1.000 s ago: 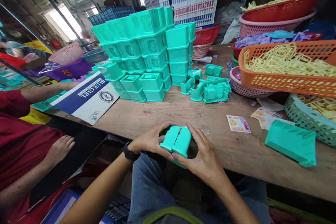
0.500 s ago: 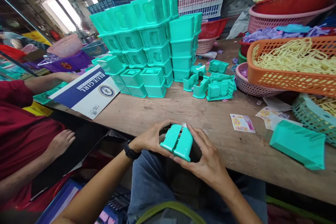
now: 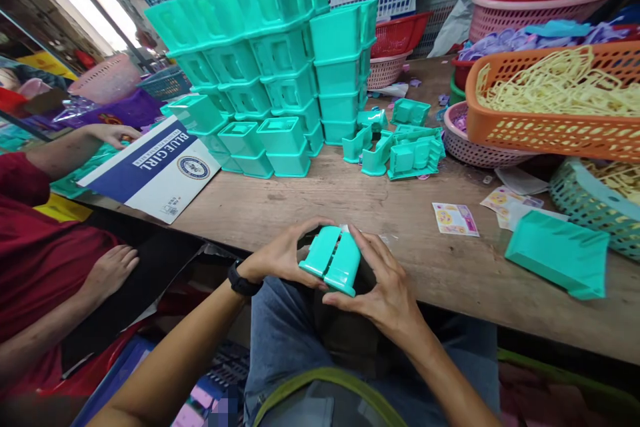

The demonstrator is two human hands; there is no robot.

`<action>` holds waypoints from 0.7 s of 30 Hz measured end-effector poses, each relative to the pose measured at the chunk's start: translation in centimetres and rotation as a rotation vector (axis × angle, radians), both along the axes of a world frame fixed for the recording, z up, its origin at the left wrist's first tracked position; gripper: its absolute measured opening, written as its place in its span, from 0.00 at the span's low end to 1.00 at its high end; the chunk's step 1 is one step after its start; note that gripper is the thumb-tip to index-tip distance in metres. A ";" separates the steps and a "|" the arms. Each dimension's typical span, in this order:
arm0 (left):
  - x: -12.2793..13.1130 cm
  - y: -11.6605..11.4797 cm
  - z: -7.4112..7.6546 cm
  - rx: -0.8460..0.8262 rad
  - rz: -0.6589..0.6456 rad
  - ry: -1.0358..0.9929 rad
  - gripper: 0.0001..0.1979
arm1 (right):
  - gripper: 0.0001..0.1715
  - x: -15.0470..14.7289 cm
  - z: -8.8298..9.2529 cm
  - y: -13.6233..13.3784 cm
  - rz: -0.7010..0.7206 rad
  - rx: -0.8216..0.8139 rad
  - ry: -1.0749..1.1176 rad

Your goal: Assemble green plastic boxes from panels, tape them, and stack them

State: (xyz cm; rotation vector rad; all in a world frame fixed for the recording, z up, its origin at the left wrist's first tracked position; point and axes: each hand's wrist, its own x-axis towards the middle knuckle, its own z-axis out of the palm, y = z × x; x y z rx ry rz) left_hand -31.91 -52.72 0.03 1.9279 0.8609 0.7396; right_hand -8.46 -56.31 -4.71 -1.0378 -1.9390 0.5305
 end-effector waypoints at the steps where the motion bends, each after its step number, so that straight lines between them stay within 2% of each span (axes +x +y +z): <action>1: 0.0 0.0 0.0 0.001 -0.002 -0.002 0.43 | 0.55 -0.1 -0.1 0.0 -0.010 -0.006 0.007; 8: -0.2 -0.2 0.0 -0.043 0.057 0.059 0.46 | 0.54 -0.7 -0.1 -0.2 -0.025 -0.041 0.046; 16: -0.4 -0.4 0.2 -0.079 0.045 0.037 0.47 | 0.52 -0.9 0.1 -0.2 0.030 0.056 0.058; 21: -0.7 -1.0 -0.5 -0.241 0.071 -0.067 0.55 | 0.57 -1.3 0.1 -0.4 0.041 0.084 0.043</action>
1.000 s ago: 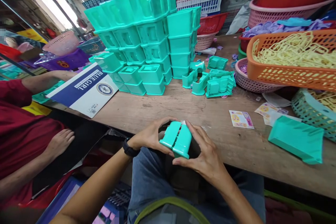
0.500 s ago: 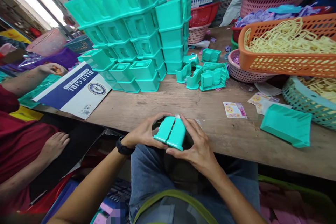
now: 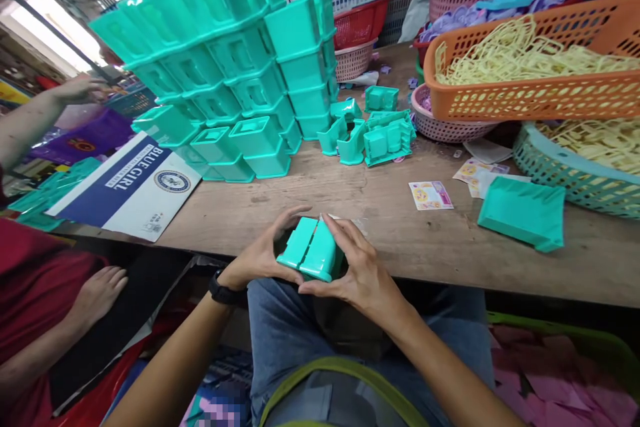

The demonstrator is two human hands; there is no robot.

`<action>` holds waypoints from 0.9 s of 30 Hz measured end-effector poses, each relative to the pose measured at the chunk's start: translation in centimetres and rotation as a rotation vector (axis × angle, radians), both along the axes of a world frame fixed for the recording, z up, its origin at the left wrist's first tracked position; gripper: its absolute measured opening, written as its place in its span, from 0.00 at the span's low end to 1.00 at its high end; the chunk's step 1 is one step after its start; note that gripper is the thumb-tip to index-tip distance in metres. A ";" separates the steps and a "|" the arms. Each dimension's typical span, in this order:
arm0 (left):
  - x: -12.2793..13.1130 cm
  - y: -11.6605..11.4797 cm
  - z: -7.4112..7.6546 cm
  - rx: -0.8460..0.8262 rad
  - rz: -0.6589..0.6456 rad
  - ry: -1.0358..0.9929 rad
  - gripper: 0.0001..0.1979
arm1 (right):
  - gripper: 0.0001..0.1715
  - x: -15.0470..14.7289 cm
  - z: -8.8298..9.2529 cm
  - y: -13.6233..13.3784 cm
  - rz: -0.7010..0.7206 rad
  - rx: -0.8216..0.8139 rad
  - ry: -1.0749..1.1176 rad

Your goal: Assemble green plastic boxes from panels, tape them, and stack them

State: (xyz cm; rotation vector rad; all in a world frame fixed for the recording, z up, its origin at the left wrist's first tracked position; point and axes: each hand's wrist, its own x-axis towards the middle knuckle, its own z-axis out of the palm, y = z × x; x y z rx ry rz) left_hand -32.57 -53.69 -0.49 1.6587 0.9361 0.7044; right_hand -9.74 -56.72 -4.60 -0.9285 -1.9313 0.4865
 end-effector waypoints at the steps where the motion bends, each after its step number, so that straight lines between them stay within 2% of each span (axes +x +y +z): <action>1: 0.0 -0.2 -0.3 -0.036 -0.004 -0.061 0.57 | 0.58 -0.2 0.0 -0.1 -0.005 0.011 0.002; 4: 0.1 -1.1 -1.2 -0.070 -0.002 -0.219 0.53 | 0.60 -1.1 0.0 -0.4 -0.040 0.059 0.010; 7: 0.6 -2.1 -1.3 0.024 0.074 -0.160 0.47 | 0.59 -1.6 0.0 -0.7 -0.092 0.120 -0.012; 9: 0.9 -2.5 -0.7 0.113 0.155 0.005 0.46 | 0.57 -1.6 0.1 -0.8 -0.127 0.151 -0.050; 12: 1.3 -3.0 0.9 0.180 0.237 0.230 0.50 | 0.55 -1.5 0.3 -1.2 -0.148 0.202 -0.116; 16: 1.5 -4.2 2.8 0.199 0.261 0.323 0.57 | 0.46 -1.8 1.0 -2.2 -0.145 0.223 -0.210; 20: 1.5 -5.7 3.9 0.154 0.320 0.420 0.55 | 0.42 -2.9 1.6 -3.3 -0.154 0.245 -0.299; 24: 1.4 -6.7 4.6 0.124 0.366 0.414 0.48 | 0.42 -3.6 2.5 -3.9 -0.132 0.273 -0.366; 27: 0.8 -6.9 4.2 0.130 0.381 0.244 0.46 | 0.47 -2.6 3.6 -3.5 -0.050 0.302 -0.331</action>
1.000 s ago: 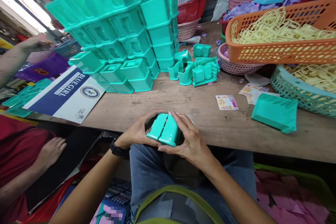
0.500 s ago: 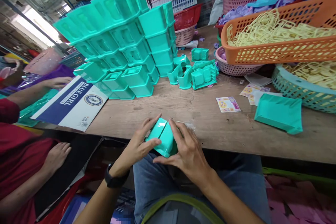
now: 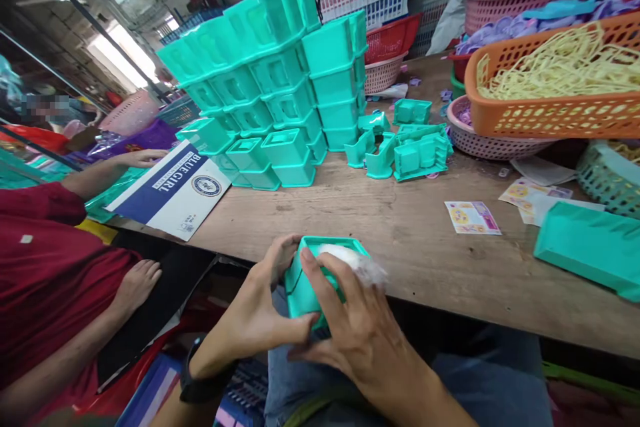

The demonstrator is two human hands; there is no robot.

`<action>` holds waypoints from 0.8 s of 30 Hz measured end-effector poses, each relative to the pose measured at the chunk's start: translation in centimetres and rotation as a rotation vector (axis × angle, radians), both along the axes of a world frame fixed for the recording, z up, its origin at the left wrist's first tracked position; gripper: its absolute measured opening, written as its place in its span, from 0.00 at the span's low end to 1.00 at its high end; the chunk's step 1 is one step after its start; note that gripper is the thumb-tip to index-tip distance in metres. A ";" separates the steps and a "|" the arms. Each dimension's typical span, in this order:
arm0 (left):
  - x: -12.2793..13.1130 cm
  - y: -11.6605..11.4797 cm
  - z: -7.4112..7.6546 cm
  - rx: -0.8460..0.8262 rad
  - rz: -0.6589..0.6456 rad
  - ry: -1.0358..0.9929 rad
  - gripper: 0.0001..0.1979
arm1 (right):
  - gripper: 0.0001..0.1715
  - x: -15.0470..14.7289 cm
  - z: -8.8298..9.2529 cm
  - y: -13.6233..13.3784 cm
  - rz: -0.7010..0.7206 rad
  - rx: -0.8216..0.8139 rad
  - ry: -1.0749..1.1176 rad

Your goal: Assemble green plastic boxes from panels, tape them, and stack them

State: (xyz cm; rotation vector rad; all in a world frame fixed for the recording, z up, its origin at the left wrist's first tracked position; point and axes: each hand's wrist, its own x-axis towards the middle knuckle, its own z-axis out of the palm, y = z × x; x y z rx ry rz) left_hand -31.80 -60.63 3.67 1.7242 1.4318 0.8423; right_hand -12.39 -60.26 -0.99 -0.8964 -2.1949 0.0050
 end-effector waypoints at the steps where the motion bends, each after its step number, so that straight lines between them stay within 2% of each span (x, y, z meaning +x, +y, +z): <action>1: -0.2 0.0 -0.4 0.028 -0.026 -0.076 0.46 | 0.47 0.6 0.5 0.3 0.020 -0.001 0.016; 6: -0.8 0.6 -3.2 0.184 -0.322 -0.398 0.48 | 0.45 3.0 2.6 2.0 -0.005 -0.017 -0.070; 8: -0.8 0.9 -4.1 0.195 -0.362 -0.464 0.48 | 0.41 3.1 3.1 1.9 0.011 -0.030 -0.142; 10: -0.7 1.1 -4.6 0.185 -0.349 -0.458 0.45 | 0.41 2.7 3.3 1.6 -0.020 -0.037 -0.185; 15: -0.2 1.4 -4.9 0.190 -0.243 -0.220 0.46 | 0.48 1.8 3.0 1.0 -0.113 -0.005 -0.242; 18: 0.1 1.6 -4.9 0.206 -0.213 -0.173 0.43 | 0.46 1.8 3.0 1.1 -0.136 0.042 -0.258; 24: 0.1 1.9 -5.0 0.191 -0.180 -0.209 0.39 | 0.39 1.7 3.6 1.4 -0.124 0.089 -0.300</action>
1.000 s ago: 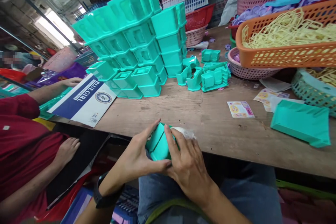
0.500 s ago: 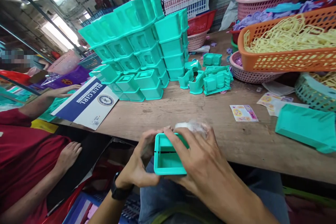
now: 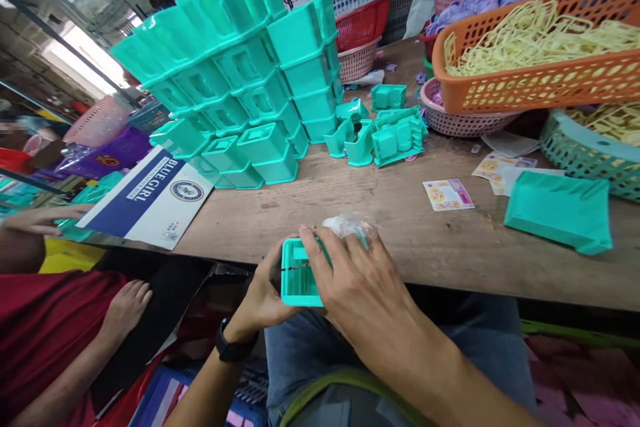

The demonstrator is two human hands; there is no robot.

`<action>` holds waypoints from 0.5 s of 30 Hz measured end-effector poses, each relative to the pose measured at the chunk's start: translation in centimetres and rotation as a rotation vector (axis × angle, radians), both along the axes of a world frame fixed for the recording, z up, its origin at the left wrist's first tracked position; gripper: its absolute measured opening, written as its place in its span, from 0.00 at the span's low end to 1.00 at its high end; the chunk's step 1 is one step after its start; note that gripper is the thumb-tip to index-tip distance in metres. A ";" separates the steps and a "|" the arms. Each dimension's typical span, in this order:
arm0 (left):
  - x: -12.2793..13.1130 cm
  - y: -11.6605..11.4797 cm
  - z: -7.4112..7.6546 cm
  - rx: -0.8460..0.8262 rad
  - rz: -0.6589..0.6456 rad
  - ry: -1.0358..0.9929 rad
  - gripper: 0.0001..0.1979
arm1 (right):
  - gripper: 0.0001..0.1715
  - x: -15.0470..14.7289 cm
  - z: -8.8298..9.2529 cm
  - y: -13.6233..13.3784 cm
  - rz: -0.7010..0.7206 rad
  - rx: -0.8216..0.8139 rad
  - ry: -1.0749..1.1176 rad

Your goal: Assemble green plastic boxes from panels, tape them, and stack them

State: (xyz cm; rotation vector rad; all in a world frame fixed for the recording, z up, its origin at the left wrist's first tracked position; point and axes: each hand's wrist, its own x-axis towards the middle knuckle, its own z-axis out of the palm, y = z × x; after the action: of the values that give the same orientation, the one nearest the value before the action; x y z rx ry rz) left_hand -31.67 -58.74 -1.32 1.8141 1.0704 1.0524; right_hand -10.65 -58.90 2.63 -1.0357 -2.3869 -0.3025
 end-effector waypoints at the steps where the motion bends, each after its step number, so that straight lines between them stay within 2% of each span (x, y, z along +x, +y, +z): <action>1: 0.0 0.0 0.0 0.002 0.004 0.002 0.39 | 0.38 -0.1 0.0 0.0 -0.007 0.001 0.004; 11: -0.4 0.0 -0.2 0.030 0.036 0.053 0.39 | 0.34 -0.3 0.1 0.1 0.003 -0.041 0.066; 15: -0.5 0.0 -0.4 0.009 0.047 0.061 0.39 | 0.29 -0.4 0.5 0.3 0.005 -0.046 0.091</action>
State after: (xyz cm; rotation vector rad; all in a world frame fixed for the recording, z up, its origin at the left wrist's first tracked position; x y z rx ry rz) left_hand -32.17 -58.74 -1.75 1.8462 1.1514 1.0366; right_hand -11.06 -58.57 3.10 -1.0417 -2.3246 -0.1952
